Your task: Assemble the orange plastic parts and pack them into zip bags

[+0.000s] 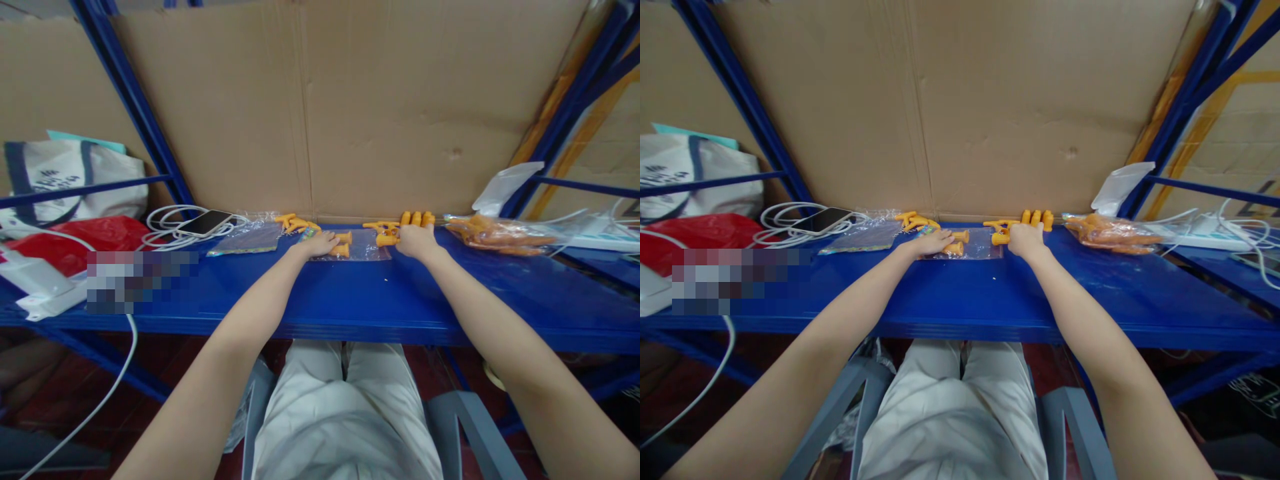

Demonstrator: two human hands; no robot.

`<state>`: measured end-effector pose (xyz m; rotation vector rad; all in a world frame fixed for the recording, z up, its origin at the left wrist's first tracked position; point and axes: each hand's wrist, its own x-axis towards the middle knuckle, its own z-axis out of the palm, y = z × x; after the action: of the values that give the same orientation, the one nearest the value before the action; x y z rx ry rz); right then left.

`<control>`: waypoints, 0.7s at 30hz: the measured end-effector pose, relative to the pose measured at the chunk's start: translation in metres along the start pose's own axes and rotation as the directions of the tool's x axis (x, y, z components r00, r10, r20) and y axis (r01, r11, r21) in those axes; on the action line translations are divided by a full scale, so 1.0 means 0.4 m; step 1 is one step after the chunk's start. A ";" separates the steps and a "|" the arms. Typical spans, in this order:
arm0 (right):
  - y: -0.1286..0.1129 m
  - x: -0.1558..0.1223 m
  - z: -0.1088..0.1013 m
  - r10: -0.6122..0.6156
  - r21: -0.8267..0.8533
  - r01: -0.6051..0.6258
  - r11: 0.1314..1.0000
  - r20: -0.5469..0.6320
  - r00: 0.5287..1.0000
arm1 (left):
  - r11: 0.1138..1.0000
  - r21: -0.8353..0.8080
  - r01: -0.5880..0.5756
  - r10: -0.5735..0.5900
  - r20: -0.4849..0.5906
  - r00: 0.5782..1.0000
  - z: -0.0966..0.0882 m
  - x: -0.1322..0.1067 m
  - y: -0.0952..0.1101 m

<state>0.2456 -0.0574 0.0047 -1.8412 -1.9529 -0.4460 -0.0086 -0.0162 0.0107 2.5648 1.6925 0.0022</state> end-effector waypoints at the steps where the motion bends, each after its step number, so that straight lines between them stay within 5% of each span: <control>1: 0.005 0.000 0.006 0.004 0.022 -0.003 1.000 -0.047 0.999 | 1.000 -0.003 0.002 -0.002 -0.002 1.000 0.000 0.000 0.000; 6: 0.006 0.000 0.013 0.034 0.041 -0.031 0.999 -0.059 0.998 | 1.000 -0.027 -0.015 0.015 -0.019 1.000 -0.001 -0.002 -0.007; 15: -0.031 0.002 -0.019 -0.082 0.123 0.056 0.991 0.227 0.970 | 0.995 -0.065 -0.079 0.079 -0.012 0.997 -0.002 -0.003 -0.012; 21: -0.055 -0.001 -0.023 -0.133 0.174 0.098 0.980 0.203 0.970 | 0.988 -0.108 -0.110 0.108 -0.021 0.994 0.005 0.003 -0.005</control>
<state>0.2247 -0.0640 0.0138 -1.7389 -2.1767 -0.1203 -0.0100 -0.0145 0.0084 2.5786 1.5102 0.1173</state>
